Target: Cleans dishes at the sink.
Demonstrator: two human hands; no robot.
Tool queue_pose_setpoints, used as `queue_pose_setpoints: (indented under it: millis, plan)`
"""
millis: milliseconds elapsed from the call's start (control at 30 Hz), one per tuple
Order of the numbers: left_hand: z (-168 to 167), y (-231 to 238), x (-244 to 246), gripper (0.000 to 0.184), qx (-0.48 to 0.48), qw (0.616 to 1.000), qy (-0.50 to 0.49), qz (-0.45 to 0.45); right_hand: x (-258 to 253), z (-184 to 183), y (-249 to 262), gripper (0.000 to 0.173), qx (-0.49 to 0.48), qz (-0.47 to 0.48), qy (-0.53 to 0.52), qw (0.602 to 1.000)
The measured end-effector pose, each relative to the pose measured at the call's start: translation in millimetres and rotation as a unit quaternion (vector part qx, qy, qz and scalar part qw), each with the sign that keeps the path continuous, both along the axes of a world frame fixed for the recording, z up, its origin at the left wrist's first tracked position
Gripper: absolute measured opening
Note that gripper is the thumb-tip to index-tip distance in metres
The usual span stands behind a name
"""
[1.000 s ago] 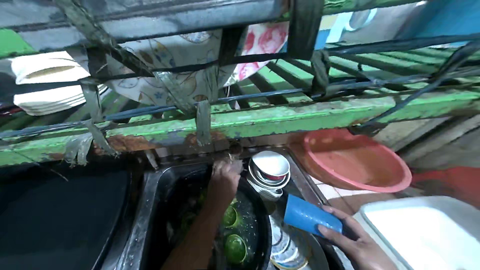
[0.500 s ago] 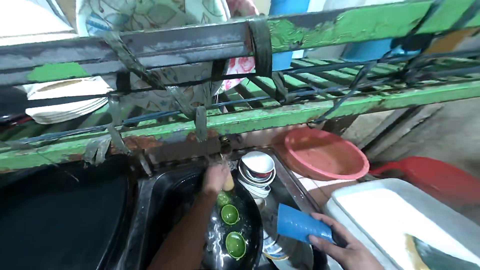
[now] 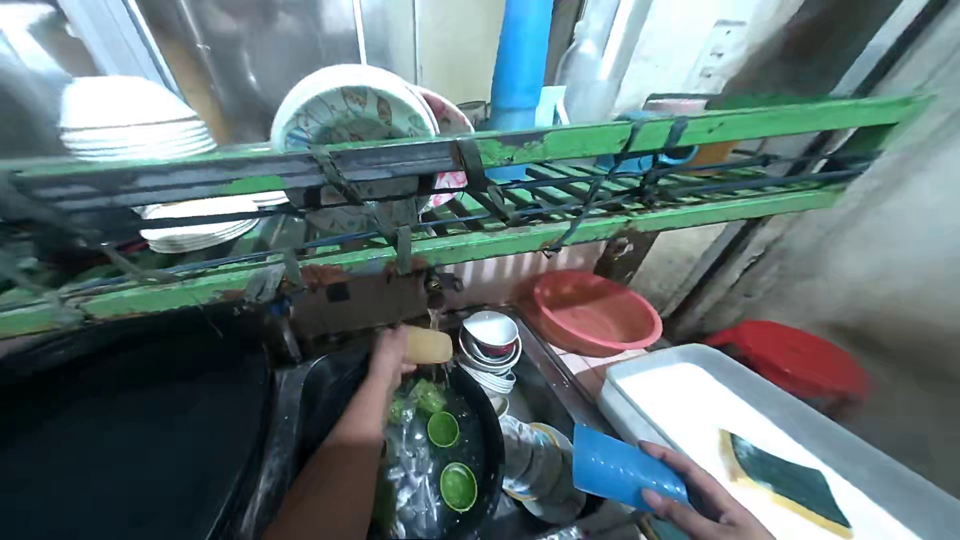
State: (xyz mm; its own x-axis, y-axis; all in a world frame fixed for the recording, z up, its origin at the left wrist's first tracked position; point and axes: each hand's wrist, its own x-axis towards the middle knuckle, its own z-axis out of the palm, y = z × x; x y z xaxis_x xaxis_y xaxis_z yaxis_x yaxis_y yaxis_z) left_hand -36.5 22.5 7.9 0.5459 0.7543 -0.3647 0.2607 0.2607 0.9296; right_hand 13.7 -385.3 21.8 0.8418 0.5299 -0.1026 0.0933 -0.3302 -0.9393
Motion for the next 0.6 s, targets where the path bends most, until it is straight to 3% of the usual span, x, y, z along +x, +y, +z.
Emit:
queue_pose_setpoints:
  millis: [67, 133, 267, 400, 467, 533, 600]
  plan:
    - [-0.6, -10.5, -10.8, 0.047, -0.127, 0.989, -0.05, 0.047, -1.5, 7.1, 7.6, 0.066, -0.008, 0.003, -0.032, 0.999]
    - [2.5, -33.7, -16.1, 0.045, -0.166, 0.982, -0.072, 0.053, -3.6, 18.2, 20.6, 0.065, 0.019, -0.009, -0.085, 0.996]
    - [17.2, -96.0, -19.1, 0.045, -0.151, 0.984, -0.094, 0.014, 6.0, 43.2, 46.8, 0.053, 0.037, 0.039, -0.276, 0.96]
    - [57.3, -170.0, -13.7, 0.045, -0.12, 0.982, -0.131, -0.067, 17.3, 58.9, 59.9, 0.05, -0.009, 0.106, -0.311, 0.944]
    - [75.0, -195.9, -8.5, 0.052, -0.055, 0.979, -0.121, -0.152, 28.7, 54.0, 49.0, 0.049, 0.035, 0.087, -0.287, 0.953]
    - [93.1, -209.7, -4.2, 0.069, 0.122, 0.956, -0.05, -0.262, 43.0, 54.8, 24.0, 0.05, 0.09, 0.057, -0.233, 0.967]
    - [121.9, -229.9, 2.8, 0.092, 0.376, 0.856, 0.03, -0.353, 57.4, 62.7, -2.7, 0.052, 0.129, 0.034, -0.179, 0.975]
